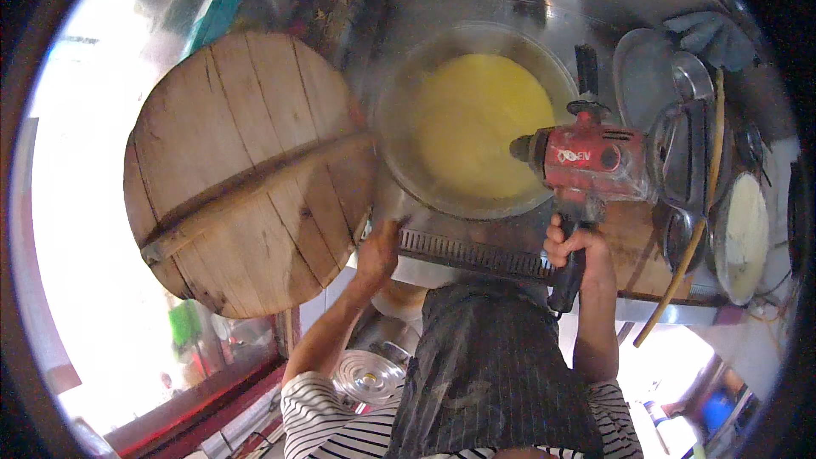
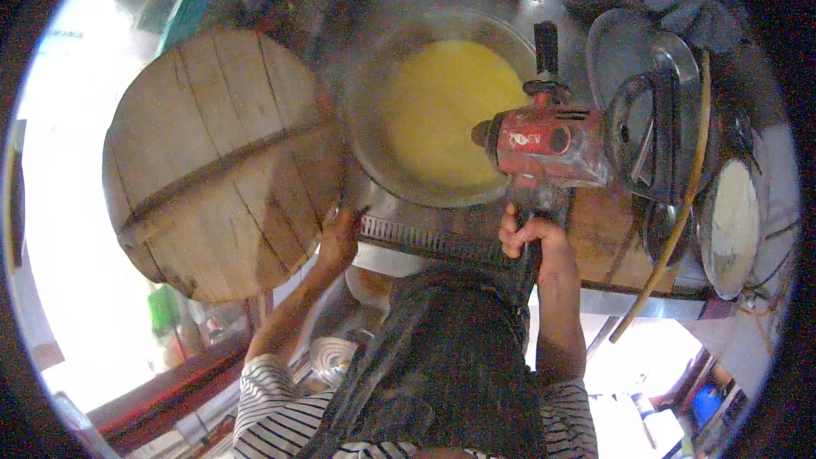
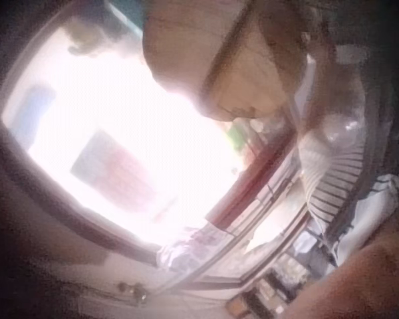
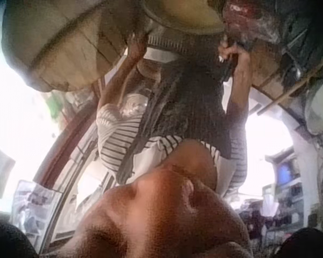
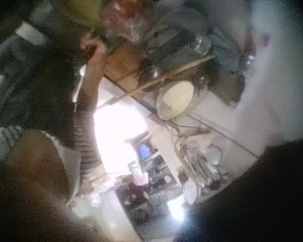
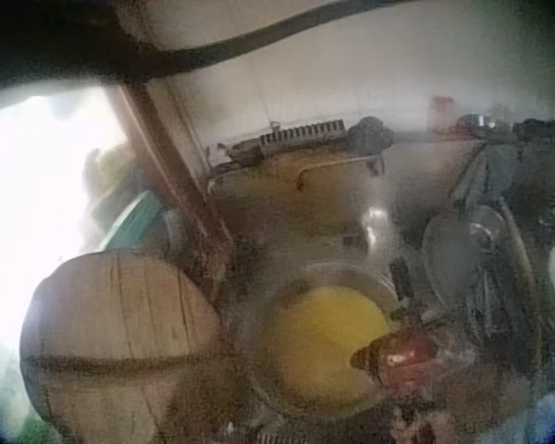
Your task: The person uses a red power drill with a mixing attachment to blend a yellow dough-like substance in a large metal bowl. They occasionally use a metal spatula to scrape the sides of the bowl and incorporate the mixture. The person also adds hot water from a ladle into the bowl during the process.
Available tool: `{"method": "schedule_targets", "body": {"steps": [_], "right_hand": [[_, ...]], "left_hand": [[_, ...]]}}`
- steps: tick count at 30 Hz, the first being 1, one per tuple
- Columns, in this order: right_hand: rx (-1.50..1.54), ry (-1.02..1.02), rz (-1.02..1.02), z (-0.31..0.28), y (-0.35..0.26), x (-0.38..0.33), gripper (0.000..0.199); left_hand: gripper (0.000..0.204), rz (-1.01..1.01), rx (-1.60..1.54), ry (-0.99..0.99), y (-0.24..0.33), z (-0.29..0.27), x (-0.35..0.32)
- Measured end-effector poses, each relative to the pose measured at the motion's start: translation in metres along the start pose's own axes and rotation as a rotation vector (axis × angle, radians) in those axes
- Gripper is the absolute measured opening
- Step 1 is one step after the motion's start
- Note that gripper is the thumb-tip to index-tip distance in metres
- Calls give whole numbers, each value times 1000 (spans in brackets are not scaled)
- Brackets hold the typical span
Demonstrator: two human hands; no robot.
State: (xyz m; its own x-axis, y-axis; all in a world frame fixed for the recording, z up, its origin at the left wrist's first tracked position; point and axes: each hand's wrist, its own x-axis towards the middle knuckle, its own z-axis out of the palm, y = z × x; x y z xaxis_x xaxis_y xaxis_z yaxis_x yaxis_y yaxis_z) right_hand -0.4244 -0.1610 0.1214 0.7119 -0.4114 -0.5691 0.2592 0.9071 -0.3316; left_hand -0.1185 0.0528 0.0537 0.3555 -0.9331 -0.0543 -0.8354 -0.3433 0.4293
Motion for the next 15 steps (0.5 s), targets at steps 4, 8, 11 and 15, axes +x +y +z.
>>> {"method": "schedule_targets", "body": {"steps": [4, 8, 11, 15], "right_hand": [[42, -13, 11, 2, -2, 1, 38], [30, 7, 17, 1, -8, -2, 38], [45, 21, 9, -1, 0, -4, 39], [7, 58, -5, -1, -3, -2, 38]], "left_hand": [[27, -540, -665, -178, -20, 20, 59], [36, -415, -308, -407, -62, 44, 30], [31, -566, -467, -375, -55, 25, 12], [30, -761, -690, -299, -56, -5, 6]]}}
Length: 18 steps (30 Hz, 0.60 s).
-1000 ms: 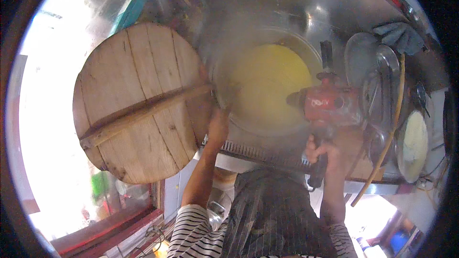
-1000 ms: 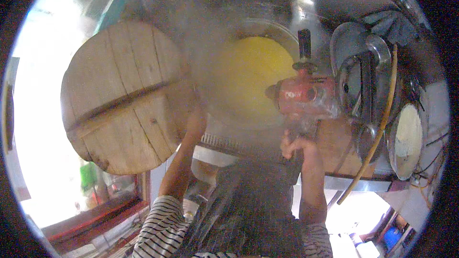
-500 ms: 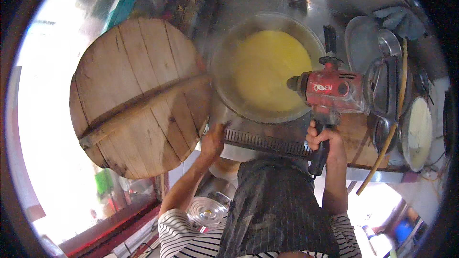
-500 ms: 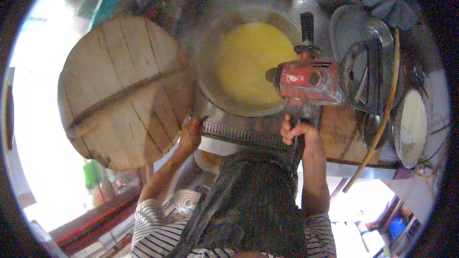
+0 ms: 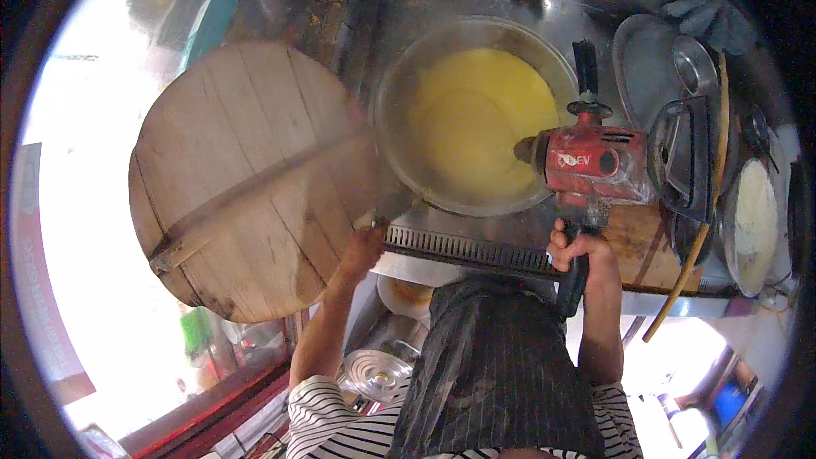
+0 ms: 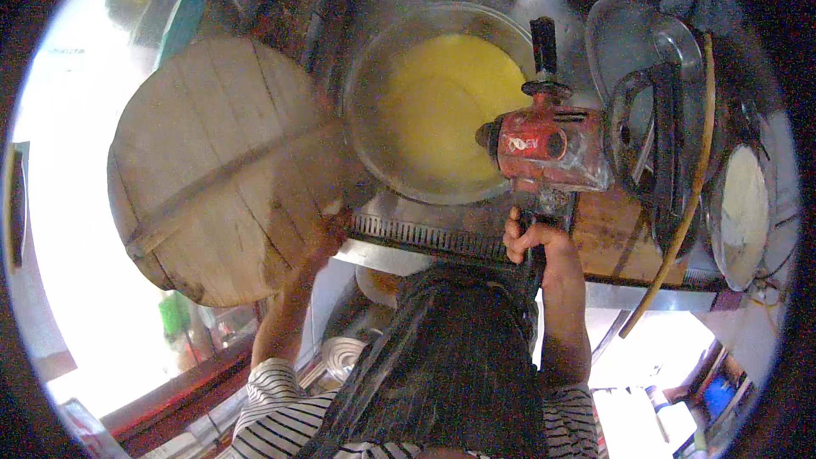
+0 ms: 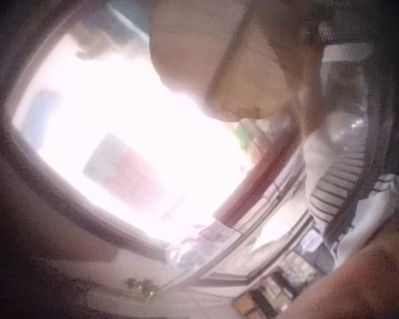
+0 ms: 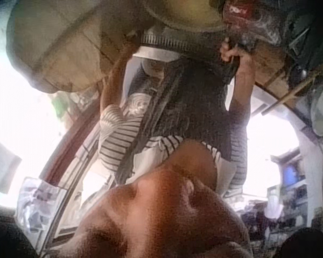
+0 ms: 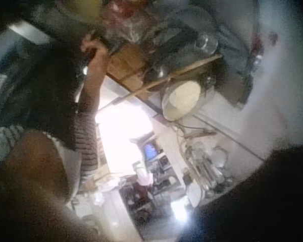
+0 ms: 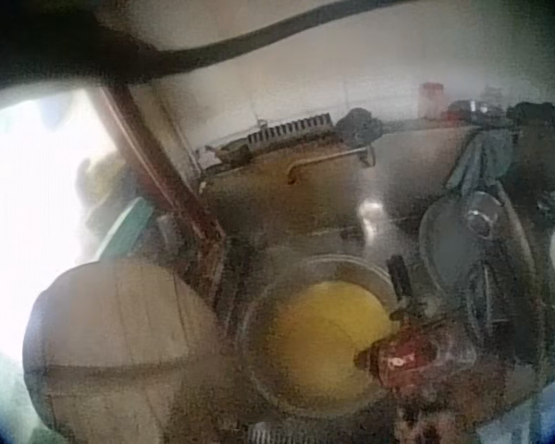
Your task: The person uses a red power drill with a mixing attachment to blend a yellow dough-like substance in a large metal bowl. They occasionally use a metal spatula to scrape the sides of the bowl and incorporate the mixture. The person also adds hot water from a ladle into the bowl during the process.
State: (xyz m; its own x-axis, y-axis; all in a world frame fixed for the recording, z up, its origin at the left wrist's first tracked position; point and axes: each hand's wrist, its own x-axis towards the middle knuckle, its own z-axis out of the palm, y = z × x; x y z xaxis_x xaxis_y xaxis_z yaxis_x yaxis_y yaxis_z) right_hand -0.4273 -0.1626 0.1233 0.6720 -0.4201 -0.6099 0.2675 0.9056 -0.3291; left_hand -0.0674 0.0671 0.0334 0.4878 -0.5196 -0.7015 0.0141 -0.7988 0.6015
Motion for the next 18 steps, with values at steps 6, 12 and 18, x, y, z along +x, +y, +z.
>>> {"method": "schedule_targets", "body": {"steps": [6, 12, 18], "right_hand": [[1, -24, 20, 3, -2, -1, 39], [-42, 27, 3, 5, -6, -4, 40], [-109, 93, -30, 0, -7, -9, 41]], "left_hand": [[22, 596, 983, 574, 32, -7, 63], [30, 282, 719, -260, 102, 9, 26], [32, 148, -379, -420, 161, 3, 21]]}}
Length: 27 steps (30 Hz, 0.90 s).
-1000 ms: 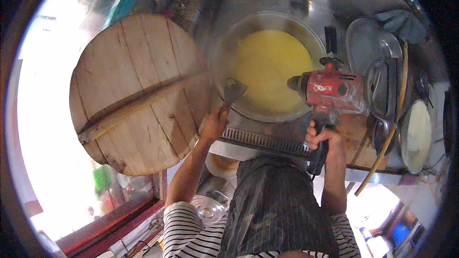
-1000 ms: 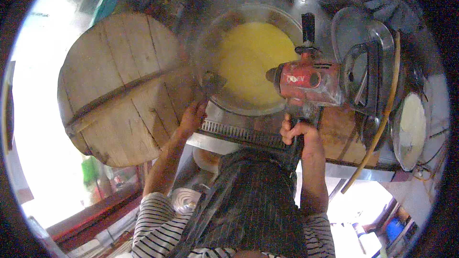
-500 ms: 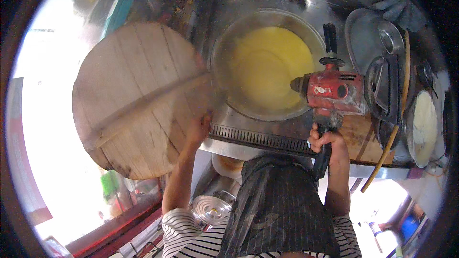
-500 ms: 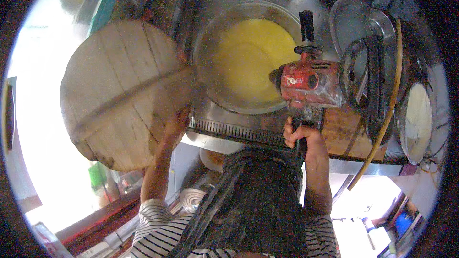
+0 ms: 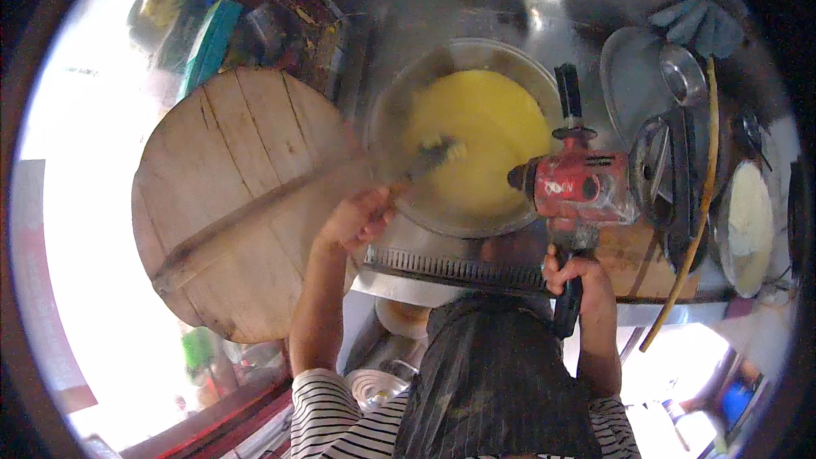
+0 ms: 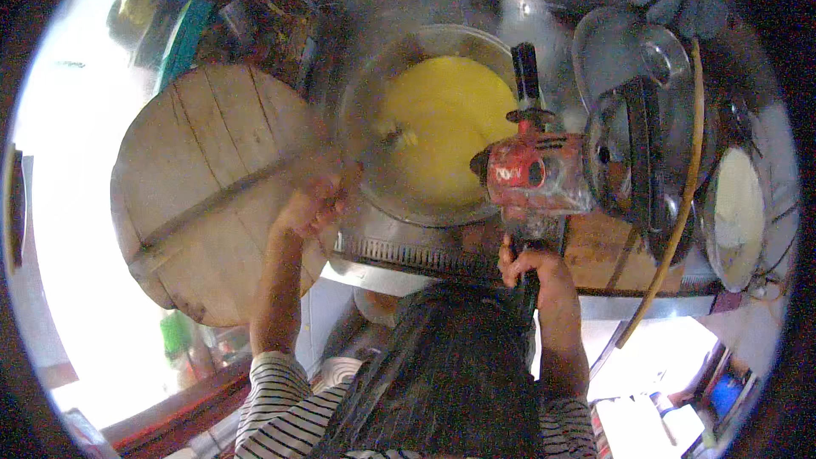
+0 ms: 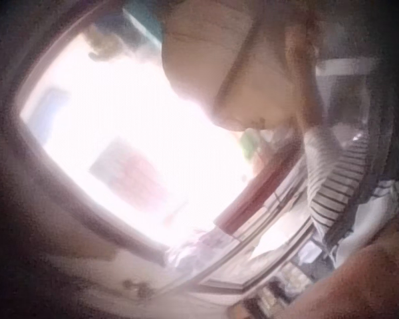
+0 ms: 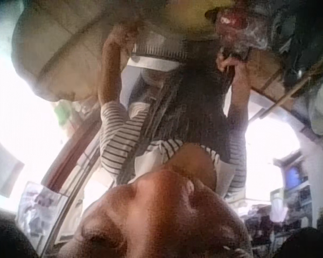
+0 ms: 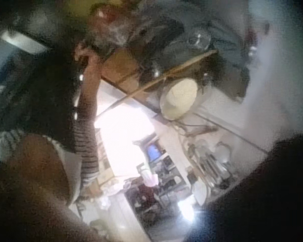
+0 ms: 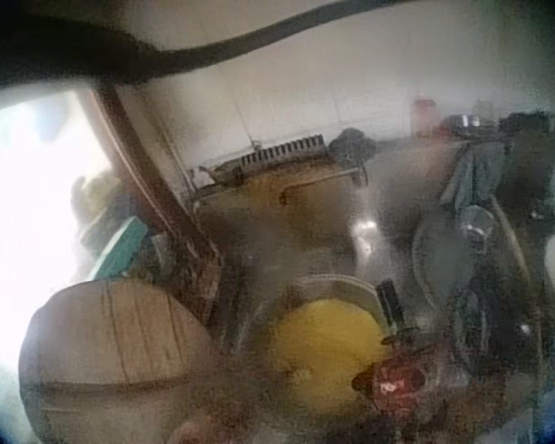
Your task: The person uses a red power drill with a mixing attachment to blend a yellow dough-like substance in a large metal bowl. They occasionally use a metal spatula to scrape the sides of the bowl and incorporate the mixture. The person also adds hot water from a ladle into the bowl during the process.
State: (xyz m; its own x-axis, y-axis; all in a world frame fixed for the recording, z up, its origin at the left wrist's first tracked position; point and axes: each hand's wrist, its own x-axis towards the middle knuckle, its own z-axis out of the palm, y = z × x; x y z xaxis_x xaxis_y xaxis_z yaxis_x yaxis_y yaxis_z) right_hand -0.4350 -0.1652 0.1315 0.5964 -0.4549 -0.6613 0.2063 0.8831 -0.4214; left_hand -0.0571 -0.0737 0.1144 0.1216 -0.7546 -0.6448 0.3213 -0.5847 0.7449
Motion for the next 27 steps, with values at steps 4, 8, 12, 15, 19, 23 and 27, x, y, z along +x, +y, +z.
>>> {"method": "schedule_targets", "body": {"steps": [4, 8, 12, 15, 19, 23, 27], "right_hand": [[-41, 35, 35, 11, 15, -22, 41], [-75, -64, 52, 21, 8, -15, 42], [-31, -75, 23, 28, 18, -6, 40], [-37, -84, 2, 25, 18, -11, 37], [-51, -165, 15, 28, 24, -6, 34], [-79, -247, -7, 18, 43, 9, 34], [-96, -298, 20, 22, 36, 12, 37]], "left_hand": [[33, 366, 712, 371, -58, -44, 59], [34, 629, 1305, 534, -70, -58, 79], [32, 243, 962, 649, -41, -18, 49], [30, 591, 981, 769, -69, 4, 11], [31, 472, 1165, 944, -136, 11, -51], [42, 440, 1126, 823, -216, 15, -86], [40, 406, 1050, 534, -249, 29, -95]]}}
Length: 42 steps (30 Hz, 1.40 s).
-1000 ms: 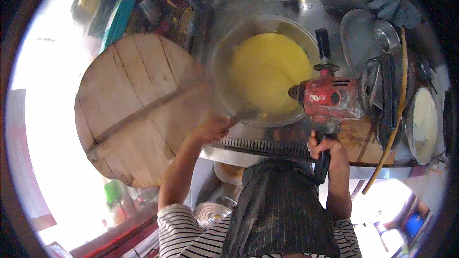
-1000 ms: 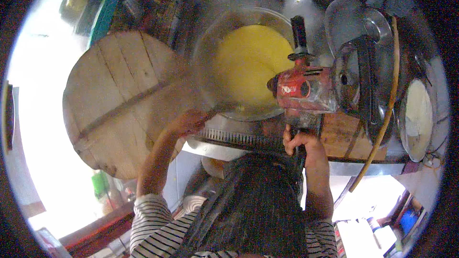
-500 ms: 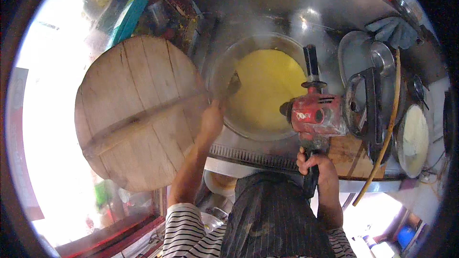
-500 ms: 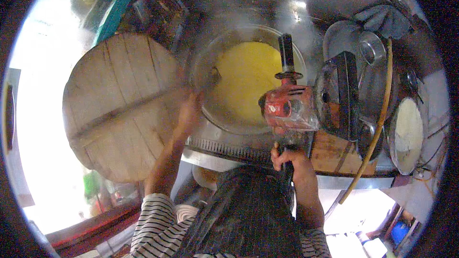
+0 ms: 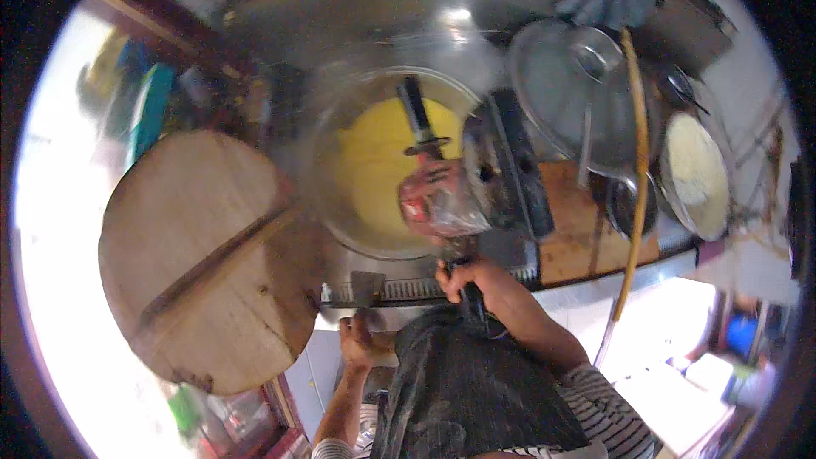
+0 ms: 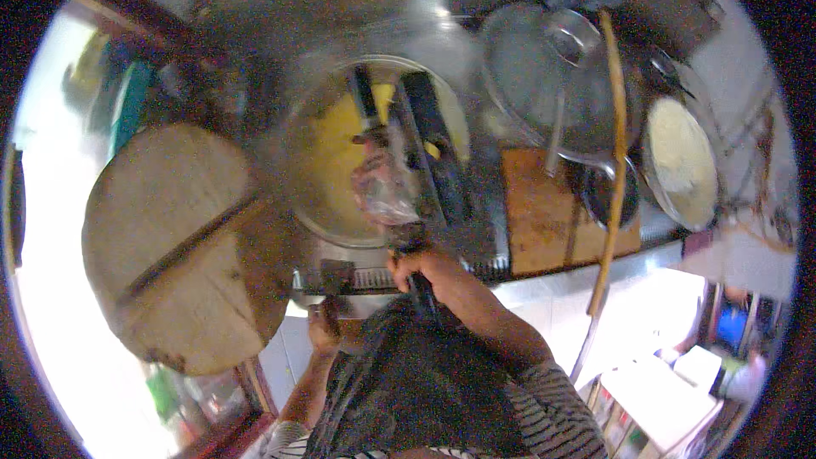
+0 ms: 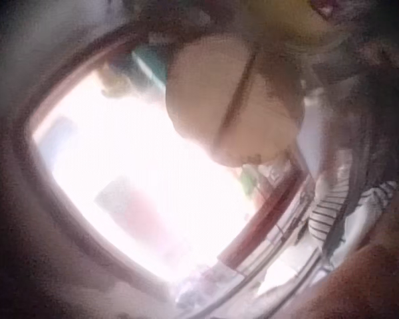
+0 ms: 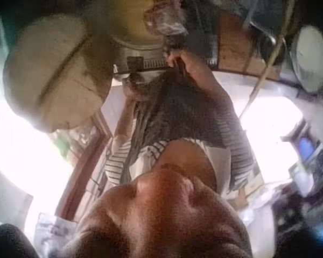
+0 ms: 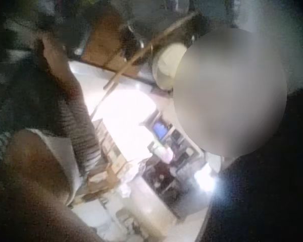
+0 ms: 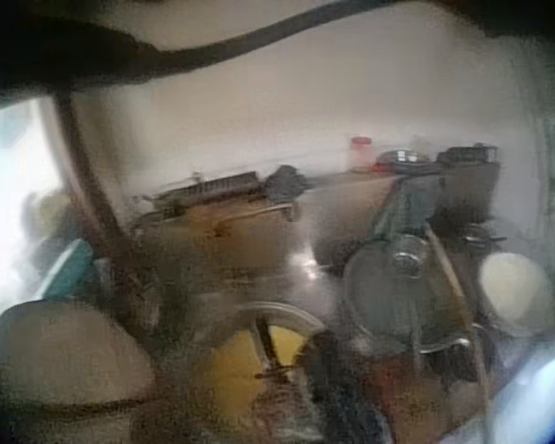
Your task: The person uses a red power drill with a mixing attachment to blend a yellow dough-like substance in a large metal bowl. They occasionally use a metal spatula to scrape the sides of the bowl and incorporate the mixture. The person also adds hot water from a ladle into the bowl during the process.
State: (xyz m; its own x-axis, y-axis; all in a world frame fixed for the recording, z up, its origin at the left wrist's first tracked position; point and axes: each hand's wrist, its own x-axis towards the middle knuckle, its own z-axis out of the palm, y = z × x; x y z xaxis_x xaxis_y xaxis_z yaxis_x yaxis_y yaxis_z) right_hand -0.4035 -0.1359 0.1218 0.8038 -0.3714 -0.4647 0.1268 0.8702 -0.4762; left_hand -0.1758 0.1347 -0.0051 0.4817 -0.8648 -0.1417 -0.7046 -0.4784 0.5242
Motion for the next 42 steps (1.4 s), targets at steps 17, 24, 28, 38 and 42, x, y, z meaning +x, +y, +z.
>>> {"method": "schedule_targets", "body": {"steps": [17, 24, 28, 38, 42], "right_hand": [[-580, -145, -4, -18, 35, 41, 38], [-1193, -70, -183, -67, 64, 93, 62], [-1036, -121, -97, -54, 30, 94, 64], [-1168, 111, -216, -43, -12, 86, 63], [-1115, 101, -135, -14, -21, 64, 63]], "left_hand": [[60, 268, -1679, -344, 205, -116, 267], [22, 174, -1874, -452, 182, -124, 270], [19, 206, -1863, -408, 169, -121, 274], [15, 289, -1949, -436, 170, -88, 295], [16, 169, -2093, -383, 162, -79, 278]]}}
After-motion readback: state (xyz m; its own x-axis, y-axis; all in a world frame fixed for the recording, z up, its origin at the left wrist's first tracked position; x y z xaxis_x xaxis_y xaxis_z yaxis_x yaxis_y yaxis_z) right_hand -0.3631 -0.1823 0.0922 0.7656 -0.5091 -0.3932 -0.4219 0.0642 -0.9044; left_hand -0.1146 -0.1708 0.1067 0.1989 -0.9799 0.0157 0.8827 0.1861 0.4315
